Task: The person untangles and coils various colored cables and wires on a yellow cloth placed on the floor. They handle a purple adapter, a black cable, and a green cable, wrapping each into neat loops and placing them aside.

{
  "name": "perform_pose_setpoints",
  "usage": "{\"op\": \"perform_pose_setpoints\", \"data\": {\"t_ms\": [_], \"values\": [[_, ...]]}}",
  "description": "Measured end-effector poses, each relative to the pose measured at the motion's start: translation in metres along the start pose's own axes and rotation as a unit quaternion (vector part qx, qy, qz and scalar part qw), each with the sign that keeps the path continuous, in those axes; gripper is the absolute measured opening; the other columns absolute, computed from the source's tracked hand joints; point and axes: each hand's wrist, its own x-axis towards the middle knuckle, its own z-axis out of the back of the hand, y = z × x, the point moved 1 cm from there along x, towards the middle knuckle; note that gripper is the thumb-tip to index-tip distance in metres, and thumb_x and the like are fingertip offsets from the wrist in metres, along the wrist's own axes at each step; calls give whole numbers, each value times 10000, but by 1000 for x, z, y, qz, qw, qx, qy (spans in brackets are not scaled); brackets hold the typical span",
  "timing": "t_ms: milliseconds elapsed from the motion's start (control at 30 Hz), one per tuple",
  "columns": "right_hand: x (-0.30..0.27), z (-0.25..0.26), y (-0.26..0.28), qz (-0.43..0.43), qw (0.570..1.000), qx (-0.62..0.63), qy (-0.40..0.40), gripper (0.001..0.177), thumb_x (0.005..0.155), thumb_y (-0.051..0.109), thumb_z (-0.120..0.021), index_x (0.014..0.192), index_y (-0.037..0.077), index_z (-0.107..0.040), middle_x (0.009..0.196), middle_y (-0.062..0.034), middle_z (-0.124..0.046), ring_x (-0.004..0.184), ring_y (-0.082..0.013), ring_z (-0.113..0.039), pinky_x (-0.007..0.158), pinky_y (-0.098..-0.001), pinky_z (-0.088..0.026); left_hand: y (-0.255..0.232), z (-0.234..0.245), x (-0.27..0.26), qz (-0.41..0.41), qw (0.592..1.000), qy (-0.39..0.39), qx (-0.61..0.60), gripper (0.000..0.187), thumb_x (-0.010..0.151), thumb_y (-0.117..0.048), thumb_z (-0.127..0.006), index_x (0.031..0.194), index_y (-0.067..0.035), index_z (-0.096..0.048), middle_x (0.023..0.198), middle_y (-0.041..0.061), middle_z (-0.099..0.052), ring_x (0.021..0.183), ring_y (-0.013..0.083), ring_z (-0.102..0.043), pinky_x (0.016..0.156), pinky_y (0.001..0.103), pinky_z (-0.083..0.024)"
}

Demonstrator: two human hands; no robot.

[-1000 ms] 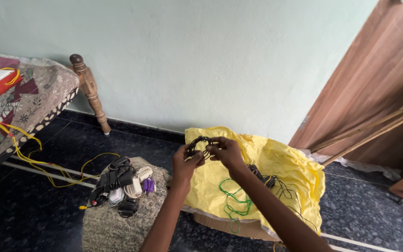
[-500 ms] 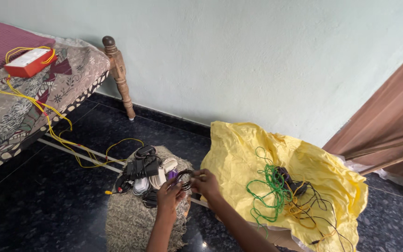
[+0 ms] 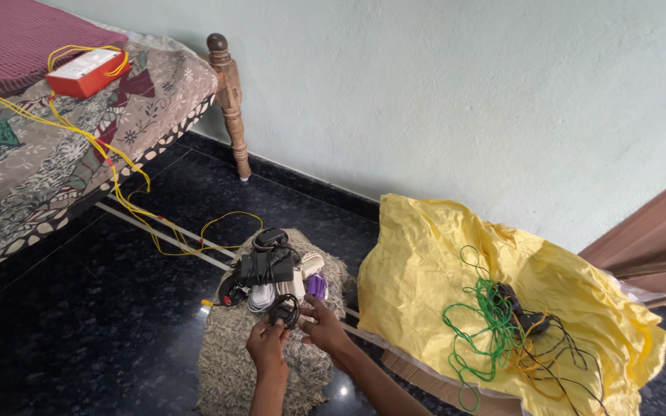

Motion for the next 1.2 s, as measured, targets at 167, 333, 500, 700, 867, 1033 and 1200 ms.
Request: {"op": "perform_pose_setpoints", "data": {"t_ms": [167, 333, 500, 700, 867, 1033, 1200], "values": [[-13, -17, 17, -30, 999, -9, 13, 715, 949, 56, -610, 1597, 173, -331, 1504, -120, -554, 1158, -218, -651, 749, -303, -581, -5, 9, 16, -34, 999, -9, 3, 354, 944, 11, -669, 1289, 48, -602, 1121, 141, -660, 971, 206, -692, 816, 320, -625], [-12, -18, 18, -62, 998, -26, 18, 714, 973, 98, -603, 1609, 210, -298, 1531, -85, -518, 1221, -200, -634, 756, -291, -581, 17, 11, 47, -32, 999, -2, -5, 336, 975, -27, -672, 1288, 91, -638, 1075, 149, -662, 856, 206, -654, 751, 346, -593], [-4, -6, 7, -50, 998, -28, 21, 724, 963, 102, -613, 1604, 215, -297, 1515, -82, -540, 1204, -209, -644, 745, -288, -587, 21, 10, 46, -54, 998, -16, 0, 404, 976, -35, -632, 1370, 5, -548, 1209, 93, -606, 868, 200, -677, 763, 330, -627], [19, 19, -15, -34, 999, -32, 3, 723, 961, 145, -653, 1597, 220, -319, 1482, -87, -572, 1185, -190, -645, 749, -295, -604, -9, -4, 11, -157, 929, -174, 288, 436, 985, -224, -728, 1376, -66, -621, 1285, 181, -610, 1065, 281, -656, 828, 448, -574], [25, 43, -12, -10, 999, -45, -3, 751, 929, 119, -661, 1588, 227, -316, 1446, -82, -608, 1156, -198, -659, 718, -313, -609, -22, -22, -7, -254, 900, -248, 252, 363, 1023, -174, -574, 1359, -39, -572, 1305, 225, -485, 1073, 329, -641, 839, 454, -567], [0, 85, 8, -11, 997, -63, -37, 695, 962, 147, -629, 1594, 210, -347, 1407, -119, -630, 1107, -235, -663, 735, -325, -588, -30, -48, -27, -332, 838, -244, 358, 339, 1088, -209, -533, 1362, -10, -544, 1265, 176, -524, 1114, 351, -586, 875, 478, -524], [-21, 153, 8, -70, 983, -118, -121, 672, 970, 203, -605, 1591, 222, -348, 1418, -76, -619, 1113, -240, -667, 797, -363, -608, -31, -93, -70, -273, 901, -76, 328, 401, 1073, -262, -424, 1406, -45, -480, 1279, 187, -505, 961, 310, -667, 797, 464, -549]]}}
